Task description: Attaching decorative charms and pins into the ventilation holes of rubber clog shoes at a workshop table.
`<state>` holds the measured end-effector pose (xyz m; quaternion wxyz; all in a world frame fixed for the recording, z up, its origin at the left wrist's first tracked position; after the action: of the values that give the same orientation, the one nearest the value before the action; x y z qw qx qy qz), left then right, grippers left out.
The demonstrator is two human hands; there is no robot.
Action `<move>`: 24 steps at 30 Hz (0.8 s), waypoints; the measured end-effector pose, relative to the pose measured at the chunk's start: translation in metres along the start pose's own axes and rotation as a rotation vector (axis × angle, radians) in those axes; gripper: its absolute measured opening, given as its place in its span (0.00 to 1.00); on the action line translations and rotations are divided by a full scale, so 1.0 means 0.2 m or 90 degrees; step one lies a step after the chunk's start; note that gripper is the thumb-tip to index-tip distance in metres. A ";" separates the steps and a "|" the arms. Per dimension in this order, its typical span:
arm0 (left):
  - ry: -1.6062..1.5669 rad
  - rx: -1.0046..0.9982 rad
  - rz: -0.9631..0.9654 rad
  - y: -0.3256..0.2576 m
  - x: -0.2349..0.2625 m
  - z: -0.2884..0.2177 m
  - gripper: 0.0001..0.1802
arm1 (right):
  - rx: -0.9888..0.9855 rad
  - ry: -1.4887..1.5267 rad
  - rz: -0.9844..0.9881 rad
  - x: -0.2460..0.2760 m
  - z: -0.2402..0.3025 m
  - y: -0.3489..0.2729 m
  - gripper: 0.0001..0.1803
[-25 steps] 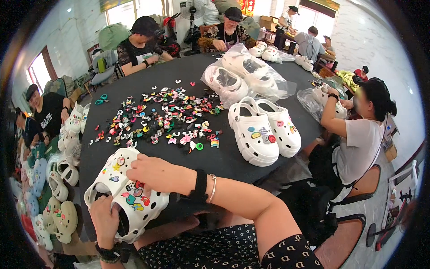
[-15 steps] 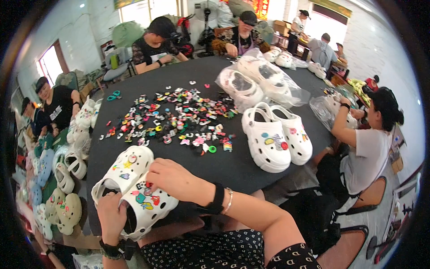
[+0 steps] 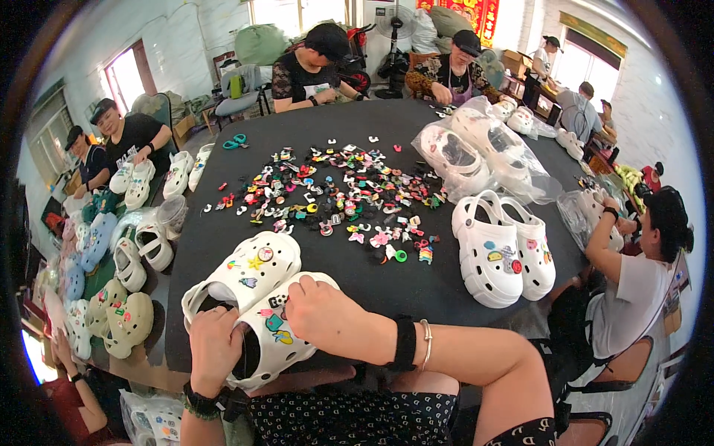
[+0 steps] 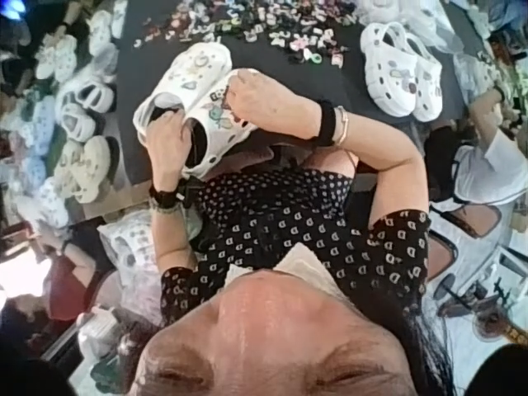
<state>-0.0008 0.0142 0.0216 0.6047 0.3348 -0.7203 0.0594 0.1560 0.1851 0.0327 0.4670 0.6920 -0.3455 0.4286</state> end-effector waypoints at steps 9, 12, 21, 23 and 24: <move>0.001 -0.035 -0.007 0.00 0.00 0.01 0.08 | 0.017 -0.009 0.115 -0.01 -0.01 0.05 0.11; -0.003 -0.042 -0.027 0.00 0.00 0.01 0.08 | 0.018 -0.030 0.107 0.01 -0.01 0.04 0.11; 0.013 -0.033 -0.005 0.00 0.01 0.01 0.08 | 0.012 -0.019 0.207 0.00 0.01 0.11 0.10; 0.028 -0.048 -0.002 0.01 0.01 0.01 0.08 | -0.003 0.018 0.209 -0.03 -0.01 0.11 0.11; 0.026 -0.051 0.001 0.01 0.00 0.00 0.08 | -0.001 0.018 0.199 -0.03 -0.01 0.10 0.11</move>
<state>-0.0027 0.0148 0.0226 0.6321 0.3084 -0.7099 0.0378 0.1347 0.1812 0.0344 0.3999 0.6232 -0.4432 0.5053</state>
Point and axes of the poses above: each hand's wrist, its own y-axis towards the middle knuckle, its own x-axis out of the back of the hand, z = x × y, the point moved 1 cm from there along y, towards the middle knuckle, and after that the axes turned 13 degrees about x, right-handed, at the moved point
